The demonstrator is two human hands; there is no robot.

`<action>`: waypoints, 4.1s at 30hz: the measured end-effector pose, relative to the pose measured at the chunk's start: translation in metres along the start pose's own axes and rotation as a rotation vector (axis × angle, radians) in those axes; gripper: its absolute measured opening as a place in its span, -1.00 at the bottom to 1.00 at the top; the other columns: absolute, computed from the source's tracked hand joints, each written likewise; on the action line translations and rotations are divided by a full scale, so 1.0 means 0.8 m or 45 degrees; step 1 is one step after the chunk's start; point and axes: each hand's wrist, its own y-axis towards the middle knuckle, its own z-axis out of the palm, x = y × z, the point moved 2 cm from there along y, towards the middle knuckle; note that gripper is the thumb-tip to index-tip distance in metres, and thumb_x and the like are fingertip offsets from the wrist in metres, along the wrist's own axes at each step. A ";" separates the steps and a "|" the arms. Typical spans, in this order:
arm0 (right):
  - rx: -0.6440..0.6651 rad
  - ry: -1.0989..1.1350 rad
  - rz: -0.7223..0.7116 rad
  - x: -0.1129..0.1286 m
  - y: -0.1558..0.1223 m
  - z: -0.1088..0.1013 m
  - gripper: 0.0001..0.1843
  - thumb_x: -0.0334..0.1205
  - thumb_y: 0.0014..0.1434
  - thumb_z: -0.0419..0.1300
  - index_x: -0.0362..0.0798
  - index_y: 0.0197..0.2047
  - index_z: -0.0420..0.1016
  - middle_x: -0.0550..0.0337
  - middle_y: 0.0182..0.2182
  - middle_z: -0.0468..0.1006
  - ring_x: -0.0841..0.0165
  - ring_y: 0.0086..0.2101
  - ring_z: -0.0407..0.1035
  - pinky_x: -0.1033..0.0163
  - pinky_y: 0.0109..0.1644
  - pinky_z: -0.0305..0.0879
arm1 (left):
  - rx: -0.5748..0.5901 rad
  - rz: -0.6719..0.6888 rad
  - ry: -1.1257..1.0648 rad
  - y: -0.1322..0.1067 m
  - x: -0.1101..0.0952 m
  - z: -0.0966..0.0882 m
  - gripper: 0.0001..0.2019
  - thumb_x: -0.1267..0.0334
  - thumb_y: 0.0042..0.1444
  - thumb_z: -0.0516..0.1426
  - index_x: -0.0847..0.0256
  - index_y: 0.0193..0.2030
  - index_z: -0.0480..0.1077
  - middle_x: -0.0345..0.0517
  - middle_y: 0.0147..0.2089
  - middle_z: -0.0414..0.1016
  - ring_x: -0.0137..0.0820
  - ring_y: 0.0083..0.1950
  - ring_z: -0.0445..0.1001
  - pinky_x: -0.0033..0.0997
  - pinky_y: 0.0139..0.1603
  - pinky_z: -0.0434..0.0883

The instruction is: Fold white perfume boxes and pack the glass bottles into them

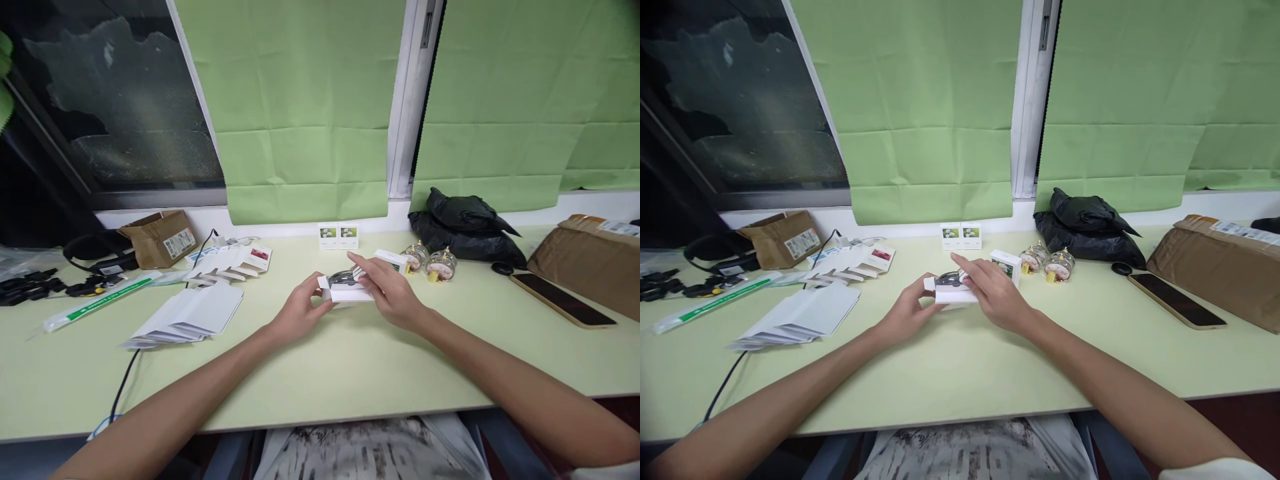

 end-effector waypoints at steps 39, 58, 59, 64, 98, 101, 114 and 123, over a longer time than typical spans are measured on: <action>0.018 0.242 0.073 0.007 0.000 0.003 -0.72 -0.25 0.53 0.03 0.11 0.09 0.55 0.13 -0.12 0.67 0.21 -0.11 0.48 0.01 0.04 0.41 | 0.057 0.010 -0.091 -0.005 0.006 0.018 -0.70 0.12 0.40 0.18 0.14 0.19 0.39 0.03 0.12 0.57 -0.20 0.08 0.59 -0.12 0.11 0.58; -0.077 0.010 -0.076 -0.008 0.000 -0.015 -0.84 -0.24 0.48 0.10 0.07 -0.08 0.52 0.10 -0.28 0.63 0.17 -0.21 0.47 -0.02 -0.09 0.45 | 0.027 0.312 0.396 -0.009 0.012 0.002 -0.69 0.39 0.39 0.08 0.07 0.22 0.29 0.02 0.18 0.47 -0.18 0.21 0.48 -0.13 0.14 0.50; -0.044 0.009 -0.080 -0.008 0.000 -0.015 -0.85 -0.24 0.48 0.11 0.06 -0.08 0.52 0.10 -0.28 0.63 0.18 -0.21 0.47 -0.02 -0.07 0.45 | 0.013 0.300 0.401 -0.008 0.013 0.001 -0.70 0.38 0.39 0.08 0.08 0.21 0.29 0.02 0.18 0.47 -0.18 0.21 0.48 -0.13 0.14 0.49; 0.013 -0.009 -0.164 -0.010 -0.003 -0.012 -0.79 -0.28 0.46 0.13 0.08 0.06 0.55 0.09 -0.16 0.69 0.14 -0.04 0.52 -0.04 0.04 0.51 | -0.081 0.229 0.387 -0.006 0.016 -0.003 -0.76 0.30 0.42 0.07 0.09 0.18 0.29 0.01 0.14 0.45 -0.18 0.16 0.49 -0.16 0.10 0.48; 0.145 0.217 0.287 -0.012 -0.003 0.006 -0.29 -0.06 0.29 0.41 0.19 0.40 0.24 0.02 0.10 0.60 0.02 0.13 0.49 -0.16 0.23 0.40 | 0.053 -0.151 -0.218 0.000 0.004 0.015 -0.65 0.04 0.35 0.23 0.12 0.18 0.40 -0.03 0.09 0.55 -0.21 0.10 0.57 -0.10 0.16 0.58; 0.149 0.178 0.285 -0.015 -0.002 0.004 -0.30 -0.04 0.28 0.42 0.21 0.39 0.25 0.03 0.10 0.60 0.04 0.12 0.50 -0.13 0.19 0.44 | 0.024 -0.155 -0.195 -0.001 0.001 0.014 -0.63 0.00 0.35 0.22 0.10 0.18 0.37 -0.03 0.10 0.54 -0.22 0.10 0.56 -0.15 0.10 0.59; -0.156 -0.076 -0.108 -0.006 -0.006 -0.003 -0.52 -0.10 0.28 0.39 0.11 0.21 0.39 0.00 0.01 0.59 0.06 -0.02 0.48 -0.10 0.07 0.43 | -0.102 0.032 0.063 -0.005 0.003 0.002 -0.60 0.11 0.33 0.26 0.02 0.22 0.29 -0.07 0.14 0.48 -0.25 0.10 0.54 -0.17 0.08 0.58; -0.138 -0.091 -0.193 -0.014 -0.007 -0.003 -0.76 -0.16 0.31 0.37 0.07 0.02 0.54 0.07 -0.16 0.66 0.13 -0.13 0.45 -0.05 -0.01 0.40 | -0.120 0.153 0.120 -0.007 0.006 0.000 -0.58 0.14 0.30 0.29 0.03 0.21 0.27 -0.05 0.11 0.44 -0.24 0.09 0.53 -0.17 0.06 0.58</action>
